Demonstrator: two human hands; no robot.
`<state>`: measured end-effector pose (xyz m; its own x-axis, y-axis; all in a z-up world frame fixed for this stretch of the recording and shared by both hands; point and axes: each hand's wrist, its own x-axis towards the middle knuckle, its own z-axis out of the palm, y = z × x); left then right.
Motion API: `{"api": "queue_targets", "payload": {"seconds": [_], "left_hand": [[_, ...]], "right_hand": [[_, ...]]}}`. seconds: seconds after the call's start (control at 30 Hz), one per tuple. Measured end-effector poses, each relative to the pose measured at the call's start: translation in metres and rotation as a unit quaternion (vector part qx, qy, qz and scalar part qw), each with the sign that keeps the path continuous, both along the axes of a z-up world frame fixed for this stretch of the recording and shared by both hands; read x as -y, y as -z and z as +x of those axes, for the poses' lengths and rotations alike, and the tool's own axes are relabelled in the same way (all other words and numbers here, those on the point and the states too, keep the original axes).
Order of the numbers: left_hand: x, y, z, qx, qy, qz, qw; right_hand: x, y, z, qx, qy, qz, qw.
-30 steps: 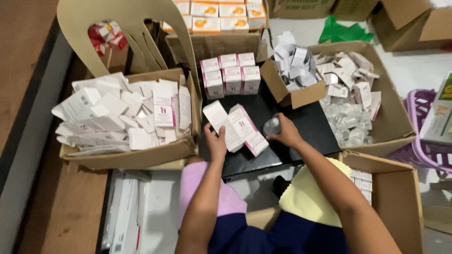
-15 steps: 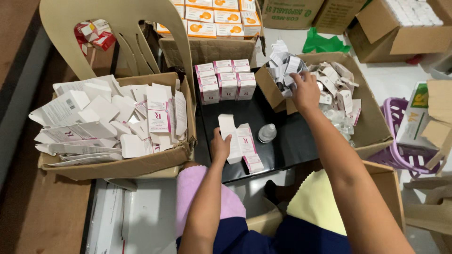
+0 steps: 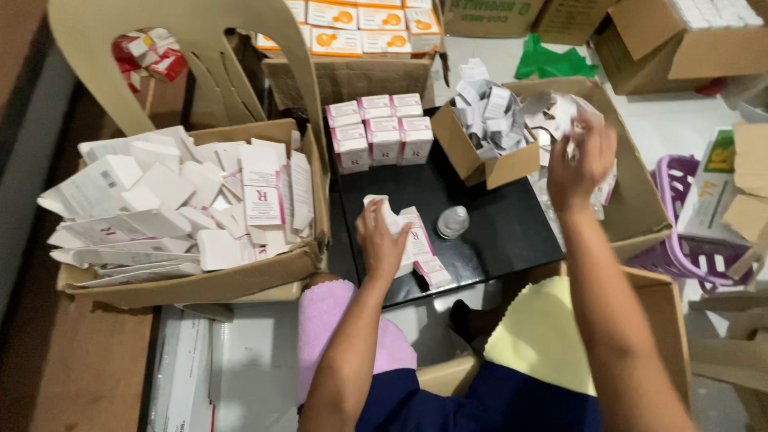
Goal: The person sits on the floor and repeatedly picks small clear bottles from a box, places them into white rectangular boxes, closes the boxes, and stacks them on a black table. The person also handles empty boxes and plastic-wrapped bottles during the process.
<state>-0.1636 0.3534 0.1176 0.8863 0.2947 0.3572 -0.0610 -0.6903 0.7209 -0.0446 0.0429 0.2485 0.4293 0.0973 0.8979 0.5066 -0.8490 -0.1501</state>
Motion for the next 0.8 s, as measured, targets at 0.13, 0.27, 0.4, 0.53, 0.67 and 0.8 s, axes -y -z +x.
{"api": "queue_targets", "payload": {"seconds": [0.13,0.27,0.4,0.53,0.67,0.8], "left_hand": [[0.047,-0.005,0.009,-0.021,0.138,0.030,0.990],[0.083,0.003,0.027,-0.111,0.176,0.095,0.974],[0.094,0.021,0.037,-0.138,0.216,0.068,0.964],[0.094,0.028,0.021,-0.115,0.309,0.005,0.944],[0.103,0.015,0.008,-0.092,0.270,0.135,0.949],[0.103,-0.002,0.016,-0.086,0.265,0.095,0.956]], "right_hand": [[-0.010,0.045,-0.074,-0.093,0.042,0.107,0.989],[-0.015,0.108,-0.091,-0.180,0.006,0.196,0.964],[-0.003,0.156,-0.074,-0.226,0.008,0.264,0.938],[0.005,0.191,-0.053,-0.246,0.030,0.369,0.896],[0.004,0.220,-0.031,-0.266,-0.063,0.473,0.837],[0.006,0.239,-0.026,-0.343,-0.197,0.503,0.768]]}}
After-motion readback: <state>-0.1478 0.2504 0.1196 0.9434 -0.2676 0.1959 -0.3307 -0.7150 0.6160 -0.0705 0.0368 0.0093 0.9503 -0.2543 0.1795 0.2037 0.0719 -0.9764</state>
